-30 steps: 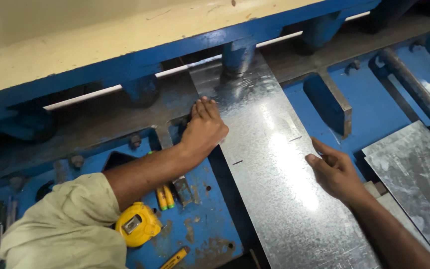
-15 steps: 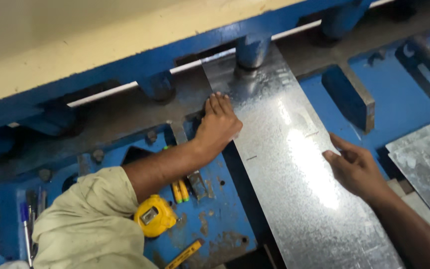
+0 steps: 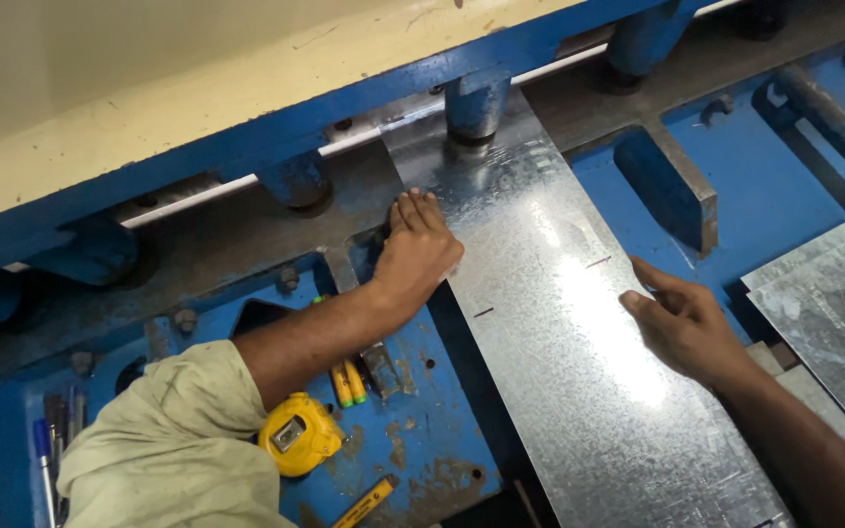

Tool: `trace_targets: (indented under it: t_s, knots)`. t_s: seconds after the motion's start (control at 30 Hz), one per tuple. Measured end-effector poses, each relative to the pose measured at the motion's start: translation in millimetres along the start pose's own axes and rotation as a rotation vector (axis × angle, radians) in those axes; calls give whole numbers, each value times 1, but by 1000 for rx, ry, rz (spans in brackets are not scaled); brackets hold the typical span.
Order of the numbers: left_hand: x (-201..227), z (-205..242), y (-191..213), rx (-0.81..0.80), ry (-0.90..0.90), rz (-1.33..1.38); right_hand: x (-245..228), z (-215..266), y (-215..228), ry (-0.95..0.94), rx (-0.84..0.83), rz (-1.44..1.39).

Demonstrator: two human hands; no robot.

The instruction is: The person positions rectangular metal sheets under a guillotine shear blade, aligning them with the cutting edge. They operate the machine to cut the sheets into smaller pieces, then remove the cut sections and stack them on a nearby surface. The person repeats this process with multiple sheets, occasionally using a tape measure to verify dimensions.

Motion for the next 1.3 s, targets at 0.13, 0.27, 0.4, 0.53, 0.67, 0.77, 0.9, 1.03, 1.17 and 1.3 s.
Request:
trace_targets:
  t_s: [0.13,0.27,0.4,0.53,0.67,0.77,0.9,1.03,1.17,1.3]
  knots:
    - [0,0,1,3,13,8,-10,4,-4,7,-10,-28]
    - [1,-2,1,-9,16,-5,-24,12,-5,-58,77,112]
    - [2,1,0,-13,10,-25,-35,20,3,-123,77,150]
    - [2,-1,-1,1,-1,-35,-38,30,8,-259,46,187]
    - [0,-1,3,6,-22,-57,-41,37,-4,-110,167,318]
    - [-7,-2,9,43,-37,-39,-48,38,-7,131,242,497]
    - [-13,0,14,56,48,53,-49,19,-4,223,314,652]
    - [-15,-3,23,25,15,119,-67,-39,-2,329,366,705]
    - [-16,-9,39,56,-100,256,-97,-96,-13,312,438,721]
    - [-19,-15,42,201,-194,366,-130,-103,-8,566,498,639]
Point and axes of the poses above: each hand's wrist, its own z-axis away from the middle knuckle, its own y-axis out of the back of the hand, x = y × z, the point moved 3 cm from there along -z, towards the middle knuckle, and after that the axes turned 11 degrees about x, right-handed, at the moved point
